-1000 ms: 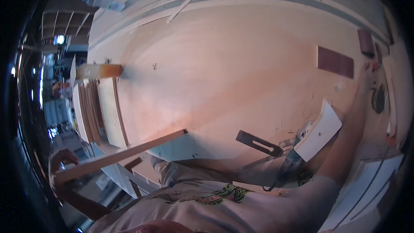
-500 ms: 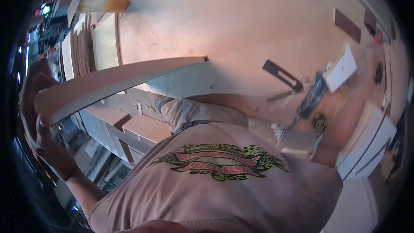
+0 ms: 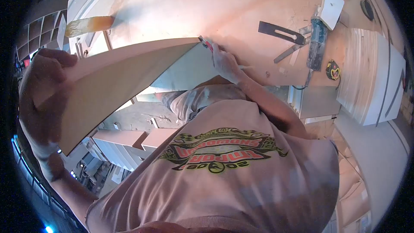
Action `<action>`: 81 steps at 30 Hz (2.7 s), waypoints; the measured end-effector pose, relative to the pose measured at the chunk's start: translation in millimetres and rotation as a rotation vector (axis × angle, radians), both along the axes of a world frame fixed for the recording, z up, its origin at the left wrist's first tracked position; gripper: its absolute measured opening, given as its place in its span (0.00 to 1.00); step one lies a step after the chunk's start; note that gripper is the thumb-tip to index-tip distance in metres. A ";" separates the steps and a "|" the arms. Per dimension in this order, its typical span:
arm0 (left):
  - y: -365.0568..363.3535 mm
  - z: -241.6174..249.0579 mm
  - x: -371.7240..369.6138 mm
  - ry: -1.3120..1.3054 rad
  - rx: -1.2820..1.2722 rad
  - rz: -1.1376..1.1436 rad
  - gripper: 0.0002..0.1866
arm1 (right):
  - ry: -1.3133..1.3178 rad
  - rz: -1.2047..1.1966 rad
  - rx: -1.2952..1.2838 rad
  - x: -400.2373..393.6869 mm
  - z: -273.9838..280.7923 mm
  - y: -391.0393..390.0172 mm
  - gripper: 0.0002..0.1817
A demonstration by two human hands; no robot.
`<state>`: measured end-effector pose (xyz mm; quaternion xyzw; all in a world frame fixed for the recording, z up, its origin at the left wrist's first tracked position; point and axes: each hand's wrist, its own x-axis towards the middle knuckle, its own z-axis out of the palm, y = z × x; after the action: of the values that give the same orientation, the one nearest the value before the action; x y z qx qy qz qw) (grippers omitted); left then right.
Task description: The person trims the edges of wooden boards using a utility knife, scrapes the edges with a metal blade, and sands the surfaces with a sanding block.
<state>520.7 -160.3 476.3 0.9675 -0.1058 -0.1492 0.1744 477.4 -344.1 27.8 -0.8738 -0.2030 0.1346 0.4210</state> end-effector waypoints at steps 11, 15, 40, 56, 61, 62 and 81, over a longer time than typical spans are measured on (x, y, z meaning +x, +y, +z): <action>-27.0 4.3 -13.4 -0.034 0.118 -0.126 0.12 | 0.160 0.066 -0.208 4.5 17.2 14.5 0.10; -23.3 11.4 -1.7 0.064 0.166 -0.225 0.11 | 0.243 0.074 -0.160 5.7 25.5 17.6 0.09; -19.9 10.5 1.9 0.068 0.093 -0.129 0.15 | 0.328 -0.006 -0.242 5.9 17.0 -7.0 0.09; -16.8 -3.8 13.4 -0.043 -0.069 -0.184 0.10 | 0.377 0.040 -0.167 -4.6 40.2 -11.2 0.11; -18.1 -3.6 13.9 -0.061 -0.055 -0.186 0.10 | 0.385 0.047 -0.235 27.0 31.9 15.1 0.12; -18.0 -3.5 13.4 -0.049 -0.067 -0.190 0.10 | 0.354 0.101 -0.351 22.5 25.0 18.7 0.13; 6.8 -7.3 7.6 -0.417 0.178 0.070 0.32 | -0.426 -0.372 -0.394 61.8 61.8 -86.0 0.33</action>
<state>528.3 -153.5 468.9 0.9921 -0.0923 0.0514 0.0676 539.2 -430.1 89.6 -0.9688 -0.0936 -0.0931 0.2096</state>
